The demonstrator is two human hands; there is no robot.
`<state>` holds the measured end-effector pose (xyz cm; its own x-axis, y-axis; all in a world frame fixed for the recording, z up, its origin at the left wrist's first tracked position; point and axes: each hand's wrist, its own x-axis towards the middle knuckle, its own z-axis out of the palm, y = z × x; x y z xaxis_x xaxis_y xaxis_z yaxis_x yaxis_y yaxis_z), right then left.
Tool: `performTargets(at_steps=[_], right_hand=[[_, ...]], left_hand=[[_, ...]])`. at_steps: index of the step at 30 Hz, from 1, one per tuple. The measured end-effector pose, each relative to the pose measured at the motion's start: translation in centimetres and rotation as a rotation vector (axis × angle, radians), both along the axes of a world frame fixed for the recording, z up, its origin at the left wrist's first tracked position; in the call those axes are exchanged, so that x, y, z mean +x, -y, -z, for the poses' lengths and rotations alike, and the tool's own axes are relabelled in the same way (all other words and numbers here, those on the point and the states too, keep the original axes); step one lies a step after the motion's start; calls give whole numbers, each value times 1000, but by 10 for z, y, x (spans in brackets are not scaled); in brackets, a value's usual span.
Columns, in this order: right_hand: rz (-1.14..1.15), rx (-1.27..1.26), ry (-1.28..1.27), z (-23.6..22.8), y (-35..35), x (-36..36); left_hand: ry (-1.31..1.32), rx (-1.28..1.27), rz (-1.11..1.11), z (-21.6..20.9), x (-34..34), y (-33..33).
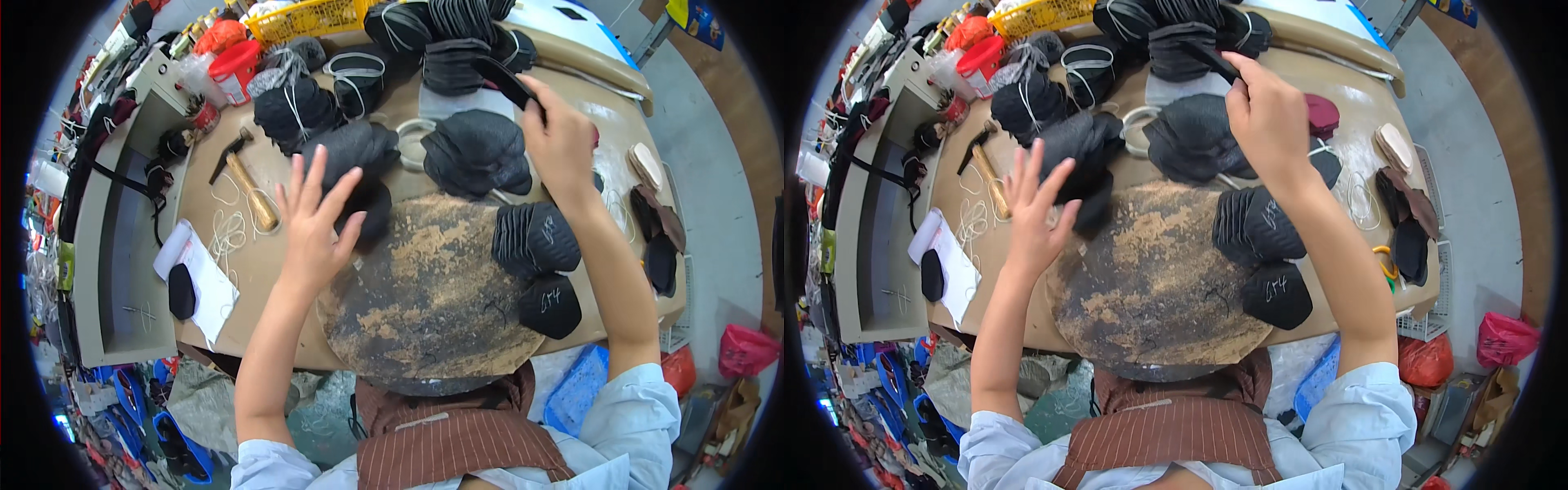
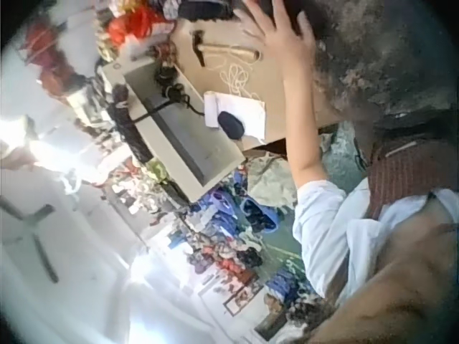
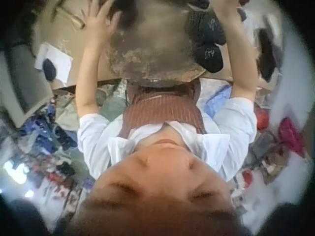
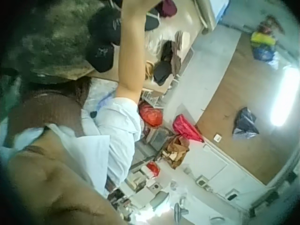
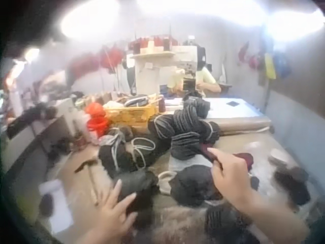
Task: The person sorts and stacks black quilted fabric pieces on a workbench. They handle the pieces one by one, aligning them into neat piles and occasionally moving stacks to different locations on the table. The person also uses a rubber band to secure a stack of fabric pieces.
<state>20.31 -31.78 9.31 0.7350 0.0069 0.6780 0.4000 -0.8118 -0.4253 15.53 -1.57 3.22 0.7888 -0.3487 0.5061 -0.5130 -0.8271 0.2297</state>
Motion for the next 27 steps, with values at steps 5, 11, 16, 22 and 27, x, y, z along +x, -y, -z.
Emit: performTargets(at_steps=[5,11,16,22,27], right_hand=[[-224,-512,-301,13,-54,-152],[-212,36,-487,41,-3,-202],[238,346,-604,74,67,-228],[129,670,-598,88,42,-226],[45,693,-693,90,59,-234]], left_hand=[[-224,-274,135,-15,-86,27],[-496,-159,174,10,-156,36],[-367,-5,383,17,-161,41],[-243,114,360,38,-119,72],[-229,-10,296,46,-84,69]])
